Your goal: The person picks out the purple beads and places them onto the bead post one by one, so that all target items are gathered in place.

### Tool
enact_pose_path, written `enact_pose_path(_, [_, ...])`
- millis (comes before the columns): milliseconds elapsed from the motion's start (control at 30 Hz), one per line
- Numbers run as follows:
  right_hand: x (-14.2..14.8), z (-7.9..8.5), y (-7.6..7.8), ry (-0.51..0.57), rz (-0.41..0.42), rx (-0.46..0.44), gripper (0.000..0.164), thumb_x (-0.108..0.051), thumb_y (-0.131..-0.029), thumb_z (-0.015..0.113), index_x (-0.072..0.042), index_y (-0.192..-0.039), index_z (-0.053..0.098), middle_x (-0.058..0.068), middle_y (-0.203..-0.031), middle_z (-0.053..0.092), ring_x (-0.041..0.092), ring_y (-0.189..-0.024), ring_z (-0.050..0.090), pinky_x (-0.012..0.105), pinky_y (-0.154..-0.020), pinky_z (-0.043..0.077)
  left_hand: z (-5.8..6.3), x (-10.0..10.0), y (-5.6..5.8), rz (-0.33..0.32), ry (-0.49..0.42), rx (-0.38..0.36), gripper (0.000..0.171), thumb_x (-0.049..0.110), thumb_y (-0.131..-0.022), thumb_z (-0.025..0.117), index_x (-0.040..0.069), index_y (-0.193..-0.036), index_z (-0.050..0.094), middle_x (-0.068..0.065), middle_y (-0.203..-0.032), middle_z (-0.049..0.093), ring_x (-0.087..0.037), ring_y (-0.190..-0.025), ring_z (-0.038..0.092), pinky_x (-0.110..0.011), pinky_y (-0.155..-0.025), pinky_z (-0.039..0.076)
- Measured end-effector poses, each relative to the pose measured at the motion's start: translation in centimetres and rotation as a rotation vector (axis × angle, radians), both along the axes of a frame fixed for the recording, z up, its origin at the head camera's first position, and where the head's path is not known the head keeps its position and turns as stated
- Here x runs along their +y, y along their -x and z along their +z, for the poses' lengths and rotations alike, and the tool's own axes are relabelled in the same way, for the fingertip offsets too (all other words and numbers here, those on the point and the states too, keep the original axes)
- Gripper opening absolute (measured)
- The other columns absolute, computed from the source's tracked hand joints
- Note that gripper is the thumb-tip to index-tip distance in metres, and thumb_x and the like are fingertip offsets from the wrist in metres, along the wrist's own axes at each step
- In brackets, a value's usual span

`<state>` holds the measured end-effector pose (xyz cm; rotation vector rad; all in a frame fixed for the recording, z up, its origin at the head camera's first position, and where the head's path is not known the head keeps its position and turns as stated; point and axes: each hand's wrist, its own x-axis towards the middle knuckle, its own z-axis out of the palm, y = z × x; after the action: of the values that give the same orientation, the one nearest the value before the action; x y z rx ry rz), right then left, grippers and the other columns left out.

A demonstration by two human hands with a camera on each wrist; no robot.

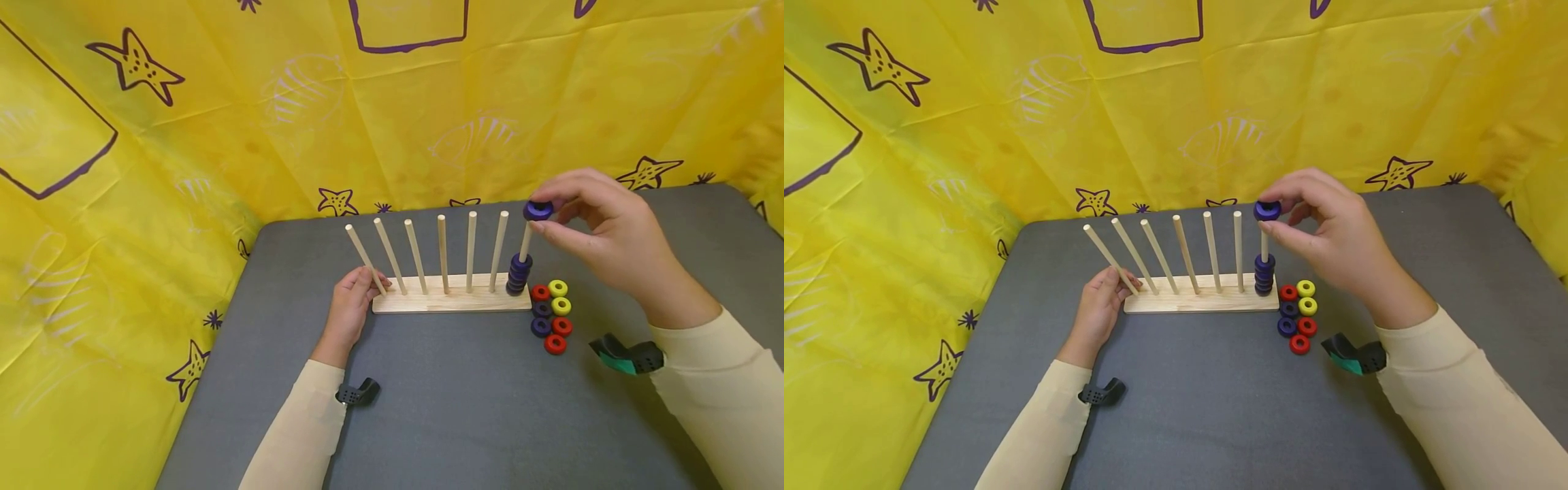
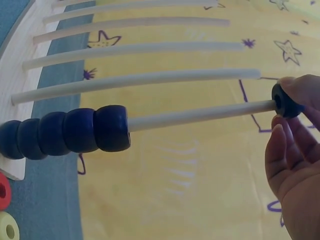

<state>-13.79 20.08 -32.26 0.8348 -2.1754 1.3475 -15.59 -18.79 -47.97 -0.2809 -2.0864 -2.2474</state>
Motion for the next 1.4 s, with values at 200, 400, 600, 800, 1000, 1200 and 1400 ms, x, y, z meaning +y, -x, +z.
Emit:
enact_pose_path(200, [-0.2,-0.2,0.4,0.004,-0.010,-0.014,0.052,0.034,-0.074,0.082,0.008,-0.118,0.075,0.009,-0.117,0.069,0.015,-0.095,0.066,0.016,-0.083,0.055,0.1,0.0,0.0,0.002,-0.003,0.000,0.050,0.029,-0.118,0.053,-0.020,-0.111,0.063,-0.014,-0.104,0.071,-0.034,-0.106,0.069,-0.036,-0.094,0.056])
enact_pose_path(400, [-0.2,-0.4,0.4,-0.007,-0.023,-0.040,0.047,0.031,-0.078,0.081,0.006,-0.118,0.075,0.006,-0.116,0.068,0.014,-0.093,0.065,0.015,-0.082,0.054,0.0,0.0,0.0,-0.001,-0.004,0.003,0.049,0.028,-0.118,0.053,-0.020,-0.111,0.062,-0.013,-0.104,0.071,-0.033,-0.107,0.069,-0.036,-0.095,0.056])
enact_pose_path(600, [-0.1,-1.0,0.6,-0.003,-0.029,-0.062,0.043,0.027,-0.080,0.083,0.004,-0.116,0.076,0.002,-0.115,0.069,0.015,-0.091,0.065,0.014,-0.080,0.054,-0.1,0.0,0.0,-0.004,-0.001,0.000,0.050,0.029,-0.118,0.053,-0.019,-0.111,0.063,-0.014,-0.104,0.071,-0.032,-0.106,0.069,-0.037,-0.095,0.056])
enact_pose_path(800, [-0.1,-1.5,0.5,-0.013,-0.059,-0.087,0.044,0.025,-0.080,0.084,0.002,-0.117,0.077,-0.001,-0.113,0.068,0.014,-0.092,0.063,0.013,-0.080,0.052,-0.1,-0.1,0.1,-0.005,0.011,0.006,0.052,0.033,-0.117,0.054,-0.018,-0.111,0.064,-0.012,-0.104,0.071,-0.034,-0.107,0.069,-0.037,-0.095,0.056])
enact_pose_path(1000, [0.1,-1.7,0.3,-0.013,-0.061,-0.081,0.045,0.025,-0.079,0.085,0.003,-0.118,0.077,0.002,-0.114,0.069,0.018,-0.094,0.063,0.015,-0.082,0.053,-0.1,-0.1,0.1,-0.010,0.013,0.010,0.056,0.037,-0.116,0.055,-0.018,-0.112,0.063,-0.012,-0.104,0.071,-0.034,-0.107,0.069,-0.037,-0.096,0.056])
enact_pose_path(1200, [0.4,-2.0,0.3,0.010,-0.030,-0.075,0.048,0.028,-0.079,0.082,0.004,-0.120,0.076,0.006,-0.115,0.070,0.016,-0.094,0.063,0.016,-0.082,0.053,-0.3,-0.1,0.2,-0.010,0.006,0.013,0.056,0.037,-0.116,0.055,-0.019,-0.111,0.063,-0.013,-0.104,0.071,-0.034,-0.107,0.068,-0.037,-0.095,0.056])
enact_pose_path(1400, [0.7,-2.1,0.0,0.022,-0.018,-0.098,0.044,0.024,-0.086,0.079,0.004,-0.124,0.075,0.010,-0.116,0.069,0.016,-0.096,0.064,0.018,-0.082,0.053,-0.3,-0.1,0.2,-0.020,-0.032,0.024,0.057,0.035,-0.116,0.055,-0.022,-0.112,0.060,-0.013,-0.104,0.070,-0.031,-0.106,0.069,-0.037,-0.096,0.055])
